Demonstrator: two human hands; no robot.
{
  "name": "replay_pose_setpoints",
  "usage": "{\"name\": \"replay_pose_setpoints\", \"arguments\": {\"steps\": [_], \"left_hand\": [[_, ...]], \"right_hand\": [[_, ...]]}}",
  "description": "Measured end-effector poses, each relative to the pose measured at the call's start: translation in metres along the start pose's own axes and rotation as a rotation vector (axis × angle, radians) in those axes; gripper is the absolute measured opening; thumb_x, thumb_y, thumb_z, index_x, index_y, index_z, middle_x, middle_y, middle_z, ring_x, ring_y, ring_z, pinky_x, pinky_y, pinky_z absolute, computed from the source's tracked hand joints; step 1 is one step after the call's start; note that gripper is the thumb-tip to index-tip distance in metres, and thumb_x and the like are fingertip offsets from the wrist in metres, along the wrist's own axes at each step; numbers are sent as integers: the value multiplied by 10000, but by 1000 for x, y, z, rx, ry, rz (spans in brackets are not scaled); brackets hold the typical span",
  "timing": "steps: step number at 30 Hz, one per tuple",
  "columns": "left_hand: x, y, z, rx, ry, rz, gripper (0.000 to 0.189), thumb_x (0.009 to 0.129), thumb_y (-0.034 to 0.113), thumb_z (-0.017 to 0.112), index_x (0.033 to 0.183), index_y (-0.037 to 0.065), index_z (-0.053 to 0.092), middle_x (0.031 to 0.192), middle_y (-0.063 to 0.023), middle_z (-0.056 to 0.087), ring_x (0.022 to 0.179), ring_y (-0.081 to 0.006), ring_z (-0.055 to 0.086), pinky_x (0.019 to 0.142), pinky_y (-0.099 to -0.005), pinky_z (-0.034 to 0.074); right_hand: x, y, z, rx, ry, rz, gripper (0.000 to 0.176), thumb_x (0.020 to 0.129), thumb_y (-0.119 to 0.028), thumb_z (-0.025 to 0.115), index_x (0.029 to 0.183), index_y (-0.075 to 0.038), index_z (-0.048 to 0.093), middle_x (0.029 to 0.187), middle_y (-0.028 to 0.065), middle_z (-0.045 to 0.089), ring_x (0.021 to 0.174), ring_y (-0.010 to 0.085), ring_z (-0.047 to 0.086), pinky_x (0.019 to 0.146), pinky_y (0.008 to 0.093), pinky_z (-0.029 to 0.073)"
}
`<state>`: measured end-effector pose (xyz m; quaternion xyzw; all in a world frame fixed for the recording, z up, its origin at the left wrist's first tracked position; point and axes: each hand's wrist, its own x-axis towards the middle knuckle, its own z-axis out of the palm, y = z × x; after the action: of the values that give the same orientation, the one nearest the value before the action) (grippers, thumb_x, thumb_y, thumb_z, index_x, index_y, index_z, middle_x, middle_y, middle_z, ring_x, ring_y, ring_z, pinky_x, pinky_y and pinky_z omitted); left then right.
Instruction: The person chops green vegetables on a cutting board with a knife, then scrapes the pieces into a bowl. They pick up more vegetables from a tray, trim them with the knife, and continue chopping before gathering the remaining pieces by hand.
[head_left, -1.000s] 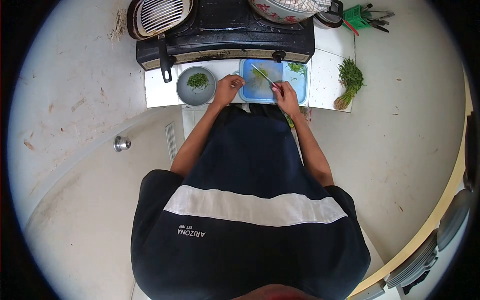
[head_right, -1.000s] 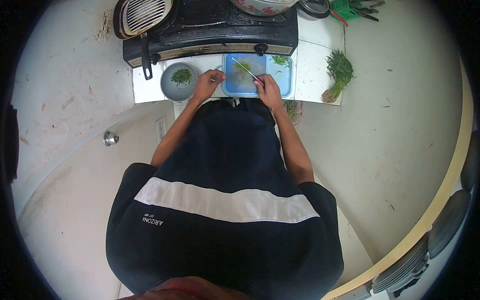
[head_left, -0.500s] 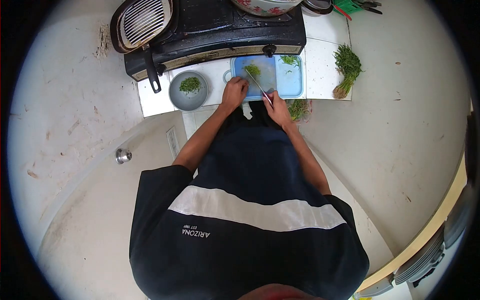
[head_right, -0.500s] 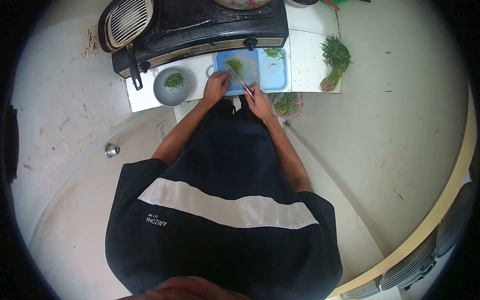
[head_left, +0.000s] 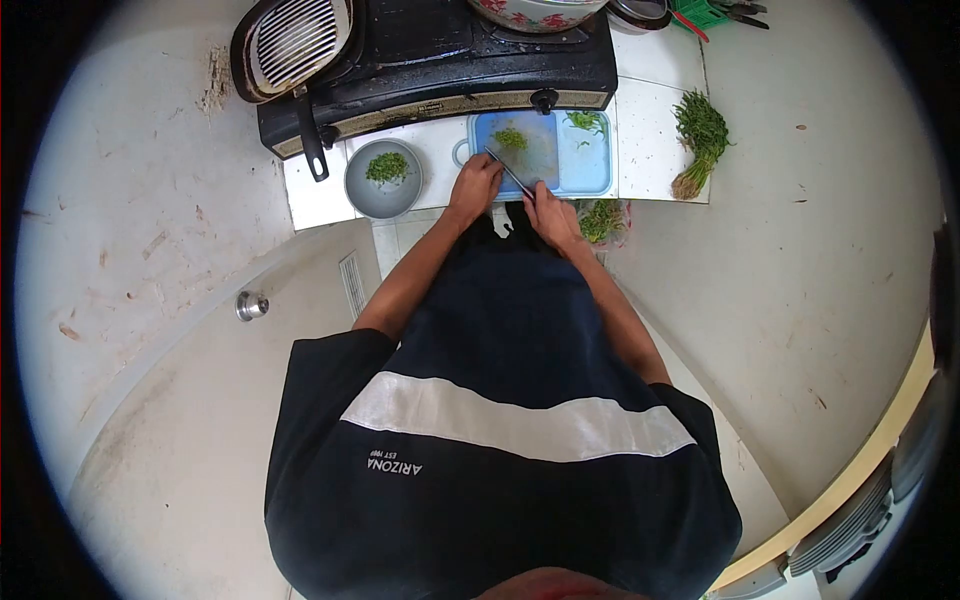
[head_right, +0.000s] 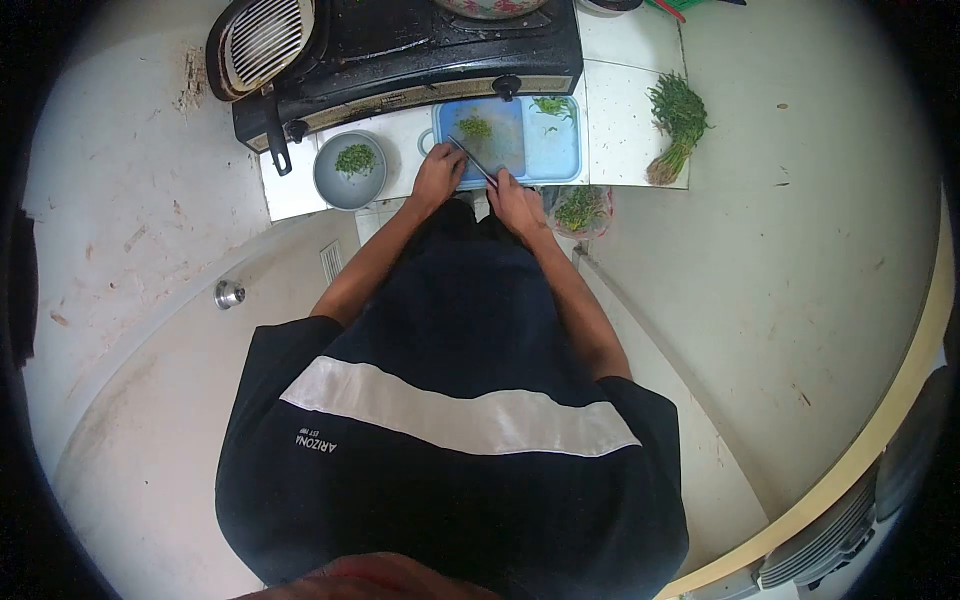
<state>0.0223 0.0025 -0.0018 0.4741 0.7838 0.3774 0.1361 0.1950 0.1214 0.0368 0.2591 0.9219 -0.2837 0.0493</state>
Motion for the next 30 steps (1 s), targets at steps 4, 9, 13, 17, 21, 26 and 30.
{"name": "replay_pose_setpoints", "arguments": {"steps": [4, 9, 13, 17, 21, 26, 30], "left_hand": [[-3, 0, -4, 84, -87, 60, 128, 837, 19, 655, 959, 0, 689, 948, -169, 602, 964, -338, 600, 878, -439, 515], [-5, 2, -12, 150, -133, 186, 179, 835, 15, 644, 1013, 5, 663, 1021, -156, 604, 1027, -329, 582, 934, -410, 502], [-8, -1, -6, 181, -134, 183, 177, 840, 28, 634, 1015, 3, 655, 1028, -154, 605, 1035, -330, 582, 961, -404, 497], [-9, 1, -5, 188, -146, 143, 154, 840, 29, 633, 992, 10, 649, 997, -148, 589, 1016, -328, 580, 955, -410, 499], [-10, -1, -4, 186, -115, 165, 140, 835, 18, 633, 974, 9, 643, 991, -144, 578, 1002, -326, 580, 941, -406, 505], [-11, 1, -7, 166, -91, 175, 225, 819, 9, 635, 1043, 1, 654, 1021, -149, 579, 1008, -323, 580, 942, -395, 507], [-9, -2, -9, 172, -139, 168, 258, 820, 11, 640, 1076, -5, 664, 1041, -150, 582, 1025, -322, 579, 937, -400, 509]], "right_hand": [[6, -3, 3, -127, -67, 58, 289, 1061, -315, 493, 1059, -28, 460, 768, 254, 695, 696, 478, 680, 611, 559, 548], [17, -3, 12, -155, -27, -18, 329, 1042, -344, 507, 984, -20, 503, 676, 211, 689, 646, 438, 700, 602, 557, 568], [19, -3, 10, -170, 4, -72, 287, 1053, -295, 500, 983, -16, 504, 683, 225, 682, 644, 440, 690, 590, 540, 561], [12, 9, 9, -193, -52, -45, 310, 1042, -327, 511, 1008, -18, 523, 686, 223, 686, 662, 434, 700, 621, 540, 569], [5, 14, -2, -216, -72, -47, 323, 1040, -342, 510, 1034, -20, 527, 696, 233, 689, 682, 449, 700, 650, 558, 567], [10, 14, -3, -127, -108, -66, 321, 1042, -338, 496, 1058, -20, 532, 713, 250, 688, 706, 472, 696, 659, 571, 562], [13, 7, 3, -151, -142, -17, 340, 1041, -357, 489, 1069, -22, 538, 736, 264, 693, 722, 486, 694, 667, 582, 560]]}}
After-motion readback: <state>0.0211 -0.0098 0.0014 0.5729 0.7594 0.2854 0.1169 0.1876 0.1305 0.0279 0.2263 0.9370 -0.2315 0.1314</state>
